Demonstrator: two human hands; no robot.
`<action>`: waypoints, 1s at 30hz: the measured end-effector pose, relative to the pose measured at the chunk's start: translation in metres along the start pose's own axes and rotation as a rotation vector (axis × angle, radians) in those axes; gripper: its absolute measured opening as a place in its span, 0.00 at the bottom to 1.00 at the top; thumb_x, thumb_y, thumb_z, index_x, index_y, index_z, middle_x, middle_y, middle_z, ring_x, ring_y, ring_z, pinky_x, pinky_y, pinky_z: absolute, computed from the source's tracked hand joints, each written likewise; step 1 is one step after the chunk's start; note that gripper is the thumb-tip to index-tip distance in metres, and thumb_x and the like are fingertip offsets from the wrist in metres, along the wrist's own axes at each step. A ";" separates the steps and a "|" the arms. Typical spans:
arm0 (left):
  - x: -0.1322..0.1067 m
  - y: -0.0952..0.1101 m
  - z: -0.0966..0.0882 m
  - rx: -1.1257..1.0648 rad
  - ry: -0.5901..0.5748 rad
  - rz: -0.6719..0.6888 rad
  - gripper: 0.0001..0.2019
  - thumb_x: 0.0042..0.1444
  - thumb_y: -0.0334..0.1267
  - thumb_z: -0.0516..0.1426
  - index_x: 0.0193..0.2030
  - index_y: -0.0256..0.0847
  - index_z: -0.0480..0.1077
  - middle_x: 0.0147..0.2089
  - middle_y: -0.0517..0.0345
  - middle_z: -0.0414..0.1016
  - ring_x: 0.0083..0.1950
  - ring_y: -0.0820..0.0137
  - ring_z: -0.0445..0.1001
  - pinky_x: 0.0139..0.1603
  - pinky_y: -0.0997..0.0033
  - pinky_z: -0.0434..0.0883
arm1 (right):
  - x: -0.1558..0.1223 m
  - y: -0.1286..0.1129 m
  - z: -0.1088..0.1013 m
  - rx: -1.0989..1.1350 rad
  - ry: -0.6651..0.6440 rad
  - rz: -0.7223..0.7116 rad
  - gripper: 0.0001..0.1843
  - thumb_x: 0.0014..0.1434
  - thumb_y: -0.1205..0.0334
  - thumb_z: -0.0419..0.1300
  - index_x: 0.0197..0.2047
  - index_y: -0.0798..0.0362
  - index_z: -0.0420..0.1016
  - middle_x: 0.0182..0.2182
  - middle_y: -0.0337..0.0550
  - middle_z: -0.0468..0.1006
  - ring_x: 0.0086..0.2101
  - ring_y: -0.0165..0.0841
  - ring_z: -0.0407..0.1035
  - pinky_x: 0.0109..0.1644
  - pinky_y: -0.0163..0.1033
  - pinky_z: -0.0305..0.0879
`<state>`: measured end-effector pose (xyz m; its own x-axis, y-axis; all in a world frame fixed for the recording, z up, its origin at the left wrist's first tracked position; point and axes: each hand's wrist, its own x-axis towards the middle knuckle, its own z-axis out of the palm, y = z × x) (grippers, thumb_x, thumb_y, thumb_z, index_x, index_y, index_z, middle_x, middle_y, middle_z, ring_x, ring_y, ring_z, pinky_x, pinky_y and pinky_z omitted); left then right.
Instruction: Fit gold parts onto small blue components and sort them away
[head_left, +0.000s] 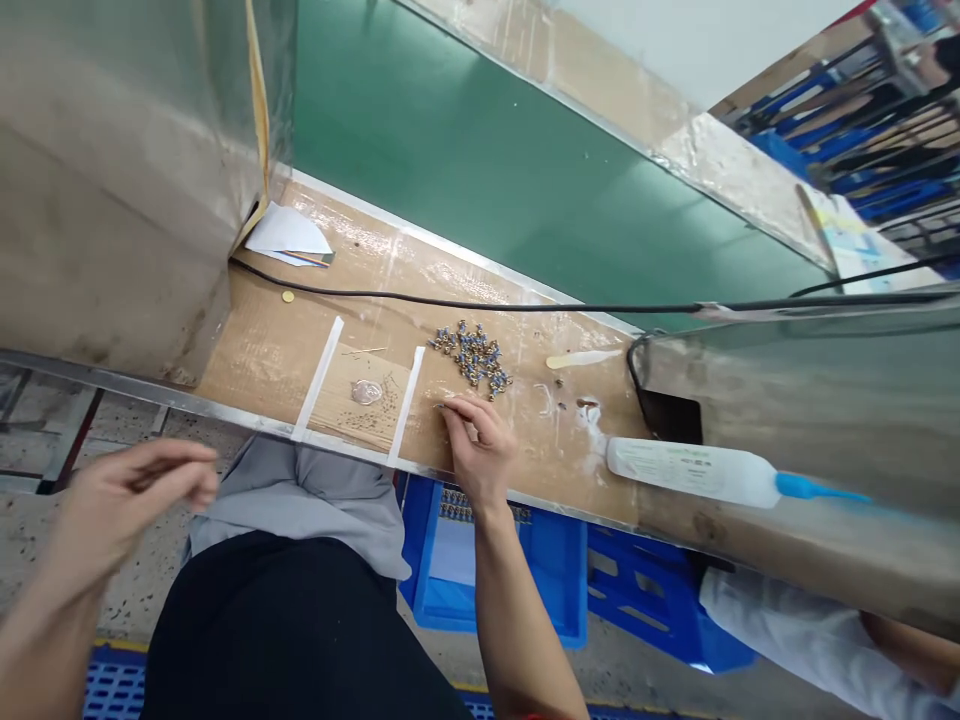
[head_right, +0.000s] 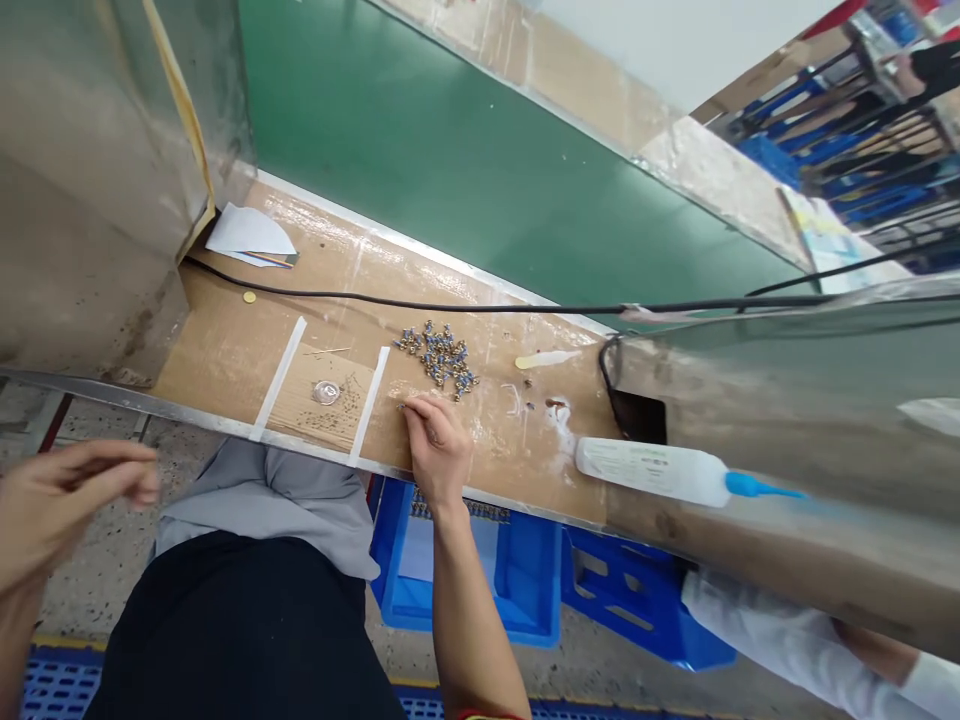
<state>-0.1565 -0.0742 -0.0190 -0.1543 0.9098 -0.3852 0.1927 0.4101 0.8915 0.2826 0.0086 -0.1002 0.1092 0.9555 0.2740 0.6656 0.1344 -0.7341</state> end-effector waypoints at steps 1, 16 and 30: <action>0.006 -0.005 0.019 -0.076 -0.061 -0.029 0.08 0.65 0.51 0.72 0.46 0.54 0.89 0.37 0.61 0.90 0.34 0.62 0.87 0.37 0.60 0.88 | 0.000 -0.002 -0.001 -0.033 -0.010 -0.031 0.09 0.74 0.54 0.67 0.48 0.45 0.90 0.48 0.46 0.90 0.51 0.42 0.84 0.61 0.53 0.82; 0.051 -0.015 0.136 -0.399 -0.242 0.039 0.20 0.67 0.50 0.71 0.59 0.40 0.85 0.51 0.46 0.92 0.43 0.61 0.91 0.49 0.61 0.90 | 0.007 -0.083 0.018 0.023 -0.002 -0.234 0.06 0.74 0.62 0.69 0.50 0.42 0.88 0.45 0.43 0.89 0.46 0.40 0.85 0.52 0.49 0.86; 0.052 -0.011 0.136 -0.484 -0.230 0.060 0.14 0.69 0.48 0.69 0.50 0.41 0.76 0.44 0.49 0.92 0.44 0.59 0.92 0.41 0.65 0.87 | 0.015 -0.083 0.044 -0.002 -0.082 -0.324 0.10 0.77 0.63 0.64 0.51 0.42 0.89 0.47 0.44 0.90 0.47 0.39 0.86 0.54 0.49 0.85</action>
<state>-0.0346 -0.0226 -0.0813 0.0697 0.9434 -0.3243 -0.2822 0.3305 0.9006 0.1970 0.0234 -0.0626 -0.1678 0.8813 0.4419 0.6576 0.4340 -0.6158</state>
